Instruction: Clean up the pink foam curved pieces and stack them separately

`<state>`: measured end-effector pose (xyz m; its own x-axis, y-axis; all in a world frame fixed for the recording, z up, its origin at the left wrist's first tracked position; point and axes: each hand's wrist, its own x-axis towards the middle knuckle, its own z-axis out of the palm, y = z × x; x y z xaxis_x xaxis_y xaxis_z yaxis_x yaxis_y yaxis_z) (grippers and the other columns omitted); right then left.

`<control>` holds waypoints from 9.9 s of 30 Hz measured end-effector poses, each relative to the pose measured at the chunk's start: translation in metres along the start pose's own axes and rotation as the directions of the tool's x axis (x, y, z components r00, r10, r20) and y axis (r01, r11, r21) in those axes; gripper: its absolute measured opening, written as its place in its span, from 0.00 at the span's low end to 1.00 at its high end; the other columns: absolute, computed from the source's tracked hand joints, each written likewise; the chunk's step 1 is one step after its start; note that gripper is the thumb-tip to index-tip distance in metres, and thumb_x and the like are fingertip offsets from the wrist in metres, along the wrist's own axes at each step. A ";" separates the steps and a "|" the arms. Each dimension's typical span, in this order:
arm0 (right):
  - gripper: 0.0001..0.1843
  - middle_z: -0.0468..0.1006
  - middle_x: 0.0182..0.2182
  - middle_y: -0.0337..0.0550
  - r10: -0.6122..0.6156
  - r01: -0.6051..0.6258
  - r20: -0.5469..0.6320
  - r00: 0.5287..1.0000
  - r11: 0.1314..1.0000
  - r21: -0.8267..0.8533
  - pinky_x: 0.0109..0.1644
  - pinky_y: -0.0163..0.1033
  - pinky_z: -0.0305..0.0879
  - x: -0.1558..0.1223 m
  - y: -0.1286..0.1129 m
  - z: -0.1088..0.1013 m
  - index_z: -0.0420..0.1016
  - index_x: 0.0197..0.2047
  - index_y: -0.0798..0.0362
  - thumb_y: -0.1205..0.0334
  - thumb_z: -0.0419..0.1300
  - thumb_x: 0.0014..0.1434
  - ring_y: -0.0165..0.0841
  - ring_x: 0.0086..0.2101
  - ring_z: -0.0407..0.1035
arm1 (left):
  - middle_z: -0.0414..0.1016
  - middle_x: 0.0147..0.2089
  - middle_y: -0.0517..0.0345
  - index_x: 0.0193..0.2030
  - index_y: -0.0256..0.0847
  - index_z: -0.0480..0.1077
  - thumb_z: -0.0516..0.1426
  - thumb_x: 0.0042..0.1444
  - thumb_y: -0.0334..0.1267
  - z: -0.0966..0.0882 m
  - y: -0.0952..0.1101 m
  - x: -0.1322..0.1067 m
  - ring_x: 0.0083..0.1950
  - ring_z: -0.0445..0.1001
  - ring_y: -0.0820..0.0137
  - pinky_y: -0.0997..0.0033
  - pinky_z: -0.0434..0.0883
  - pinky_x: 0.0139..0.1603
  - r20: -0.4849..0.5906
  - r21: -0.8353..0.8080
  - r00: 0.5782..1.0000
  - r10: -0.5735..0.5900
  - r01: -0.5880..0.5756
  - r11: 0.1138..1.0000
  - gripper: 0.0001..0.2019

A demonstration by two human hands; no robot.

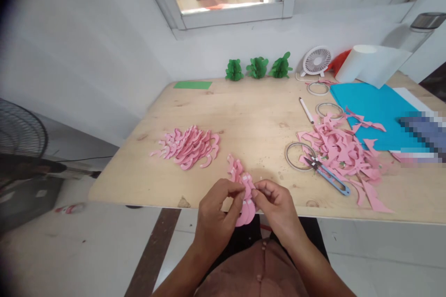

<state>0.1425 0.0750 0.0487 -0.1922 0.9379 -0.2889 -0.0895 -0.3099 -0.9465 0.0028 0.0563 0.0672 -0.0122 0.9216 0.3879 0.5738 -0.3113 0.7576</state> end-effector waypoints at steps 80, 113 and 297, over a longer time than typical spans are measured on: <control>0.04 0.76 0.26 0.34 -0.111 0.114 -0.071 0.991 0.992 0.045 0.32 0.28 0.63 -0.016 -0.002 0.000 0.77 0.32 0.50 0.60 0.63 0.57 0.27 0.28 0.68 | 0.74 0.32 0.59 0.39 0.39 0.76 0.63 0.50 0.34 -0.009 -0.008 -0.006 0.36 0.71 0.71 0.72 0.68 0.42 0.392 -0.551 0.855 -0.339 0.514 0.658 0.08; 0.08 0.75 0.26 0.38 -0.208 0.180 -0.101 0.973 0.955 -0.237 0.31 0.33 0.64 -0.020 -0.006 -0.001 0.76 0.32 0.52 0.58 0.59 0.59 0.31 0.27 0.68 | 0.76 0.34 0.54 0.40 0.38 0.76 0.63 0.50 0.37 -0.010 -0.011 -0.006 0.37 0.72 0.68 0.71 0.71 0.39 0.425 -0.544 0.834 -0.352 0.546 0.637 0.10; 0.05 0.78 0.32 0.39 -0.440 0.390 0.014 0.898 0.781 -0.488 0.39 0.34 0.71 -0.026 -0.024 -0.005 0.74 0.38 0.49 0.65 0.61 0.56 0.32 0.34 0.74 | 0.80 0.34 0.52 0.32 0.39 0.75 0.59 0.56 0.32 -0.017 -0.013 -0.012 0.38 0.76 0.67 0.68 0.70 0.43 0.357 -0.430 0.929 -0.099 0.257 0.865 0.04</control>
<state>0.1545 0.0583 0.0781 -0.1469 0.9763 0.1587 0.3317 0.1997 -0.9220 -0.0179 0.0455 0.0619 0.2241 0.9696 0.0985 0.1409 -0.1322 0.9811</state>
